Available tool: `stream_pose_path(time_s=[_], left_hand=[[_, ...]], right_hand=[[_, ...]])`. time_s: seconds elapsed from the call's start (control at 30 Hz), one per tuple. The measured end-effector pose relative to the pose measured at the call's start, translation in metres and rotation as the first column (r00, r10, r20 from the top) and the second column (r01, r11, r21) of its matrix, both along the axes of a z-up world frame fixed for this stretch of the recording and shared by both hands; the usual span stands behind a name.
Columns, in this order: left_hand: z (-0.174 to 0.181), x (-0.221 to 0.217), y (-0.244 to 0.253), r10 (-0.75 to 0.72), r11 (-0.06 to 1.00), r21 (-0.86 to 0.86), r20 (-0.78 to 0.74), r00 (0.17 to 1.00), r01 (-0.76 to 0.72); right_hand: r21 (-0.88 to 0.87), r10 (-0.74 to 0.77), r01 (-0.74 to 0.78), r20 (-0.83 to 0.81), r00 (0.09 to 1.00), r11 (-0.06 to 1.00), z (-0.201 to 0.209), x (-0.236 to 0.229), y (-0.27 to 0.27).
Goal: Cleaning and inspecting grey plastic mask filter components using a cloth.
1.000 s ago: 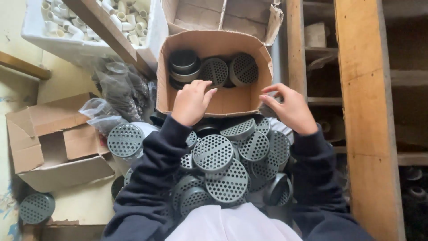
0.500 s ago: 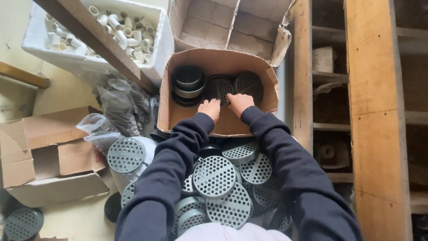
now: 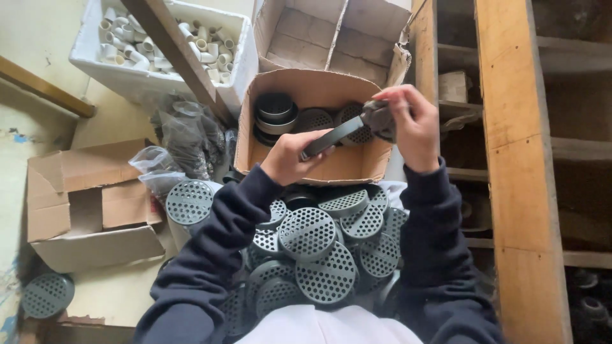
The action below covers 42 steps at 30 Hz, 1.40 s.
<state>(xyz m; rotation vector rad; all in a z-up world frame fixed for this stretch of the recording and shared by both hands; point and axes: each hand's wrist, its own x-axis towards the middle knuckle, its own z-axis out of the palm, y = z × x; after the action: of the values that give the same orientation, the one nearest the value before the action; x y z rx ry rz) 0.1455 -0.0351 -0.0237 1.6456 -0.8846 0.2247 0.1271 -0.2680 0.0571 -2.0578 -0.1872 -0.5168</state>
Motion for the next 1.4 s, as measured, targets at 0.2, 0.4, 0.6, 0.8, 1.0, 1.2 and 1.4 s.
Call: stream_pose_path(time_s=[0.2, 0.4, 0.6, 0.8, 1.0, 1.2, 1.4], left_hand=[[0.031, -0.085, 0.024, 0.221, 0.974, 0.015, 0.17, 0.96, -0.226], [0.071, -0.149, 0.045, 0.244, 0.962, -0.149, 0.11, 0.963, -0.227], [0.061, -0.174, 0.052, 0.279, 0.946, -0.192, 0.067, 0.958, -0.262], [0.033, -0.18, 0.046, 0.345, 0.929, -0.18, 0.1, 0.933, -0.324], [0.06, -0.188, 0.042, 0.314, 0.925, -0.246, 0.062, 0.947, -0.29], [0.044, -0.196, 0.03, 0.372, 0.857, -0.409, 0.073, 0.926, -0.312], [0.037, -0.195, 0.018, 0.434, 0.758, -0.594, 0.148, 0.889, -0.271]], right_hand=[[-0.292, 0.152, -0.014, 0.456, 0.877, 0.956, 0.04, -0.098, 0.098], [0.034, 0.023, -0.051, 0.554, 0.832, 0.998, 0.045, -0.116, 0.129], [0.273, -0.049, 0.04, 0.028, 0.998, 0.961, 0.031, -0.133, 0.124], [-0.23, 0.11, 0.024, 0.554, 0.825, 0.973, 0.054, -0.16, 0.16], [0.172, -0.185, 0.133, 0.332, 0.925, 0.976, 0.02, -0.148, 0.148], [0.569, -0.22, 0.175, 0.01, 0.975, 0.803, 0.007, -0.143, 0.154], [0.867, -0.088, 0.117, -0.084, 0.993, 0.484, 0.003, -0.147, 0.17]])
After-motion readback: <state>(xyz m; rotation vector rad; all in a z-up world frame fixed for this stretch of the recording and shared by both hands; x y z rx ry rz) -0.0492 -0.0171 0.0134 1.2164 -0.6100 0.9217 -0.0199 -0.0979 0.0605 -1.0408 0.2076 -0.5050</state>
